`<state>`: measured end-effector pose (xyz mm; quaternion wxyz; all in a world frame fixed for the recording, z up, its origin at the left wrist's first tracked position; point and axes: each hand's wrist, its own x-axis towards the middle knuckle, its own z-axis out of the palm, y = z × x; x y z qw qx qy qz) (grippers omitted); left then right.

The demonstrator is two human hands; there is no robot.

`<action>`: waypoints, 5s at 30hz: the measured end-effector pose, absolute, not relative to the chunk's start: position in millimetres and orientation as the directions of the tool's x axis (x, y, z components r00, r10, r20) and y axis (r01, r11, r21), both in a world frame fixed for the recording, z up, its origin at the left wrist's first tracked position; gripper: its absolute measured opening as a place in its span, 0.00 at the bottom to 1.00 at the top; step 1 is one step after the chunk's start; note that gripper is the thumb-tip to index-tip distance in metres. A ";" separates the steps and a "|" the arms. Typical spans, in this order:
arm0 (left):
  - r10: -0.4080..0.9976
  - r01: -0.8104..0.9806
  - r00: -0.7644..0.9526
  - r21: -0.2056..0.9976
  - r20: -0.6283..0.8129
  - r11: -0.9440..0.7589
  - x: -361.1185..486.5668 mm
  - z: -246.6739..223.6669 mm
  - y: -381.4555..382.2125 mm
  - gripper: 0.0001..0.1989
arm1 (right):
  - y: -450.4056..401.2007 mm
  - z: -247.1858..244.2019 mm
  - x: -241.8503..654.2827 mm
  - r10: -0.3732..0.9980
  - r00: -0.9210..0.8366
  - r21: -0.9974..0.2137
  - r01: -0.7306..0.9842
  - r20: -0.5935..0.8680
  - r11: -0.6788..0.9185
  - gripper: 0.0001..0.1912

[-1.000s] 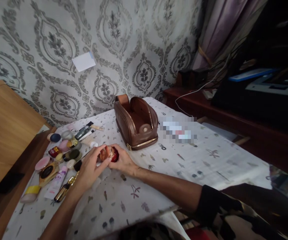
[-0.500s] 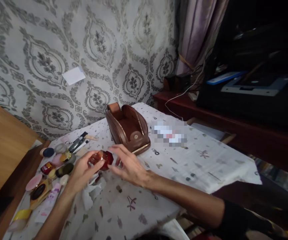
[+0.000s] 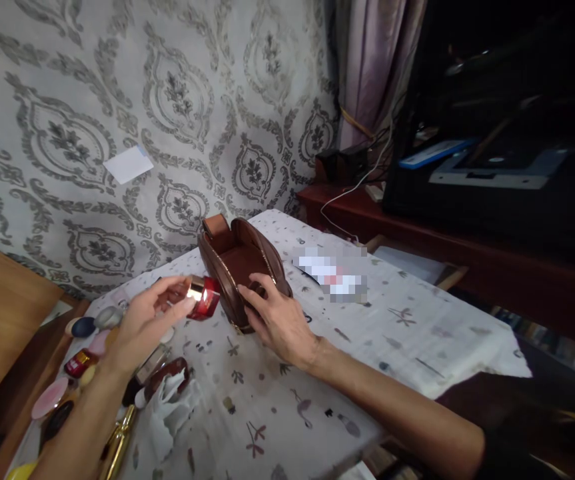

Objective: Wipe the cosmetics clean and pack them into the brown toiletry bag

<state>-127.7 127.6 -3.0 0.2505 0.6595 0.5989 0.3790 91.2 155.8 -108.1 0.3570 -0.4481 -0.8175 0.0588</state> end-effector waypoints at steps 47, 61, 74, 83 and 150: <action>0.867 0.858 0.050 -0.422 -0.496 -0.291 -37.9 -47.6 384.8 0.18 | 152.2 -127.7 101.6 0.636 -0.362 -0.379 0.568 0.682 0.730 0.21; 0.910 0.896 0.024 -0.395 -0.414 -0.204 -44.0 -51.7 387.1 0.19 | 153.6 -128.0 101.6 0.643 -0.368 -0.394 0.557 0.672 0.731 0.19; 0.924 0.915 0.024 -0.364 -0.381 -0.174 -45.8 -52.1 383.8 0.19 | 154.7 -130.3 101.1 0.615 -0.353 -0.359 0.571 0.705 0.738 0.18; 0.927 0.923 0.026 -0.346 -0.375 -0.166 -46.9 -56.5 391.3 0.20 | 155.7 -131.8 100.6 0.625 -0.354 -0.382 0.555 0.696 0.739 0.18; 0.744 -0.432 -0.663 0.774 0.076 -0.464 -137.9 -61.1 146.5 0.09 | 72.1 -139.3 -15.5 0.485 -0.510 -0.565 -0.003 0.711 0.825 0.24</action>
